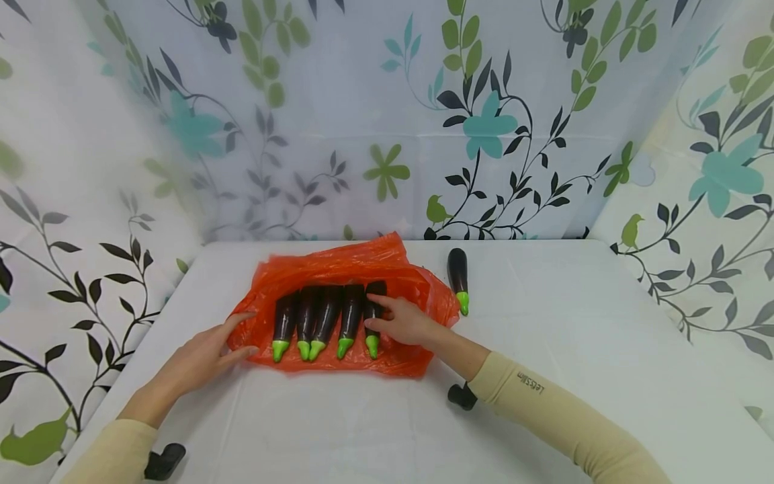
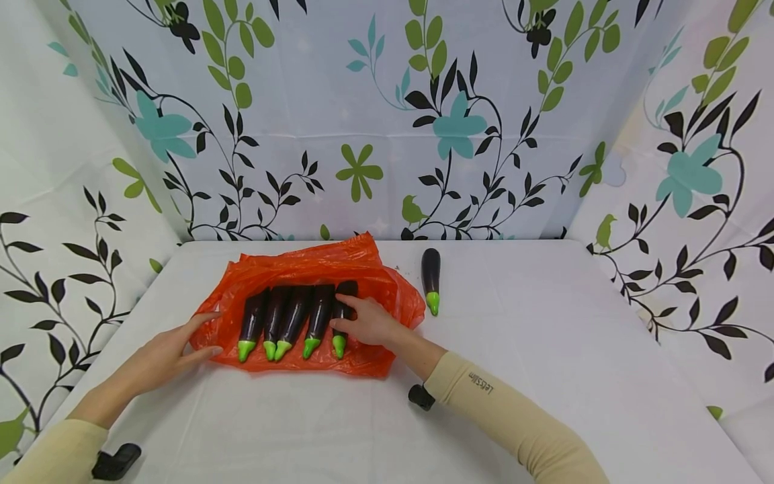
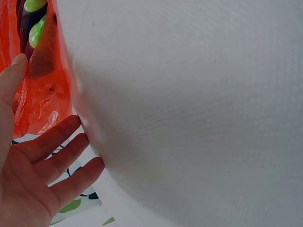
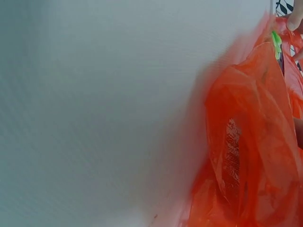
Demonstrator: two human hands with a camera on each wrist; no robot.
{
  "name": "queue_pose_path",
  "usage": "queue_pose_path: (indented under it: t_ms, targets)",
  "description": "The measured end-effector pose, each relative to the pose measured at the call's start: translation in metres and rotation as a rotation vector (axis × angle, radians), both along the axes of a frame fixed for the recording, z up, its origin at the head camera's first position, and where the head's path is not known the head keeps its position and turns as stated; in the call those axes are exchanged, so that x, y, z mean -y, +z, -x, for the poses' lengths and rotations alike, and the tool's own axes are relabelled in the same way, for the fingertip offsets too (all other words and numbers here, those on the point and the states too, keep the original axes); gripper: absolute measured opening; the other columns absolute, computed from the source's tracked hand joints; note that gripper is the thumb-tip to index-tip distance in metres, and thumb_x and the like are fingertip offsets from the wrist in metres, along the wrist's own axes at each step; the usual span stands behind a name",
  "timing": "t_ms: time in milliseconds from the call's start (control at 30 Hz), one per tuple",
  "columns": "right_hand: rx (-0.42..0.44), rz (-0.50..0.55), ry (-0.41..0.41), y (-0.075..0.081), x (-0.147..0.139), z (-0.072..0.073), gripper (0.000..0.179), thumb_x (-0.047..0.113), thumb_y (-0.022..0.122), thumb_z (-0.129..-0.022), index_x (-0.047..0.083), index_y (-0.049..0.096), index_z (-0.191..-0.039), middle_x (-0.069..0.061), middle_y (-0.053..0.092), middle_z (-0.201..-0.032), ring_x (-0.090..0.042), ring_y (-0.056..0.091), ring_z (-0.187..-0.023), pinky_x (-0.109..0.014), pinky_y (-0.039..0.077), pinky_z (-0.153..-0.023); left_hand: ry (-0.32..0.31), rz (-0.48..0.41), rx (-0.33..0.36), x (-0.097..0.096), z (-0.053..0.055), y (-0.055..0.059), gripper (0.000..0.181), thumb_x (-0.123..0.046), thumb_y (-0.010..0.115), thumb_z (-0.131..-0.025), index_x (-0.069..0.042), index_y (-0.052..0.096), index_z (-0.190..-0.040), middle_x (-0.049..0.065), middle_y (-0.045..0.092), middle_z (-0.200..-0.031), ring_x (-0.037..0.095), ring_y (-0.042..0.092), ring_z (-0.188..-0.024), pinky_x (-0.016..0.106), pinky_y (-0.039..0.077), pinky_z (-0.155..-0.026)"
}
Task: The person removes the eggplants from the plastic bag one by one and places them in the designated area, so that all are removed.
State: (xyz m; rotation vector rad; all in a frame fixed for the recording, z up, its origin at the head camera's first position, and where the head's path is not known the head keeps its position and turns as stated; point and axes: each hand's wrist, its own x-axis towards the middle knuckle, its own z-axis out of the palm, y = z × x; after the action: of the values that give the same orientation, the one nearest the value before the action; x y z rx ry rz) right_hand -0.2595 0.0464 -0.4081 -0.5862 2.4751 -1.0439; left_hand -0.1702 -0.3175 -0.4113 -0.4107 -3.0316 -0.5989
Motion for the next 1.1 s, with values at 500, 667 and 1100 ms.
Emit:
queue_pose_path:
  t_ms: [500,667,1100]
  targets:
    - [0.008,0.127,-0.075,-0.002,-0.004,-0.002,0.063,0.031,0.070,-0.092,0.021,0.044,-0.148,-0.006,0.060,-0.123,-0.020,0.057,-0.099,-0.029,0.054,-0.076,0.000,-0.001,0.001,0.002,0.001,-0.001,0.069,-0.042,0.069,-0.089,-0.011,0.039,-0.143,0.029,0.057,-0.128,0.047,0.058,-0.109,0.064,0.047,-0.086]
    - [0.022,0.156,-0.101,-0.002,-0.006,-0.003,0.063,0.031,0.072,-0.090,0.023,0.046,-0.147,-0.006,0.056,-0.131,-0.022,0.057,-0.104,-0.032,0.055,-0.081,-0.005,-0.003,-0.006,0.001,0.001,-0.002,0.068,-0.042,0.070,-0.089,-0.011,0.039,-0.143,0.028,0.057,-0.126,0.046,0.059,-0.107,0.063,0.047,-0.086]
    - [0.063,0.194,-0.134,0.009,-0.015,-0.012,0.052,0.030,0.070,-0.092,0.030,0.053,-0.141,-0.006,0.055,-0.129,-0.025,0.052,-0.115,-0.037,0.055,-0.085,-0.001,-0.004,-0.002,0.001,0.001,-0.001,0.068,-0.042,0.070,-0.089,-0.011,0.040,-0.142,0.028,0.057,-0.127,0.046,0.058,-0.108,0.063,0.047,-0.086]
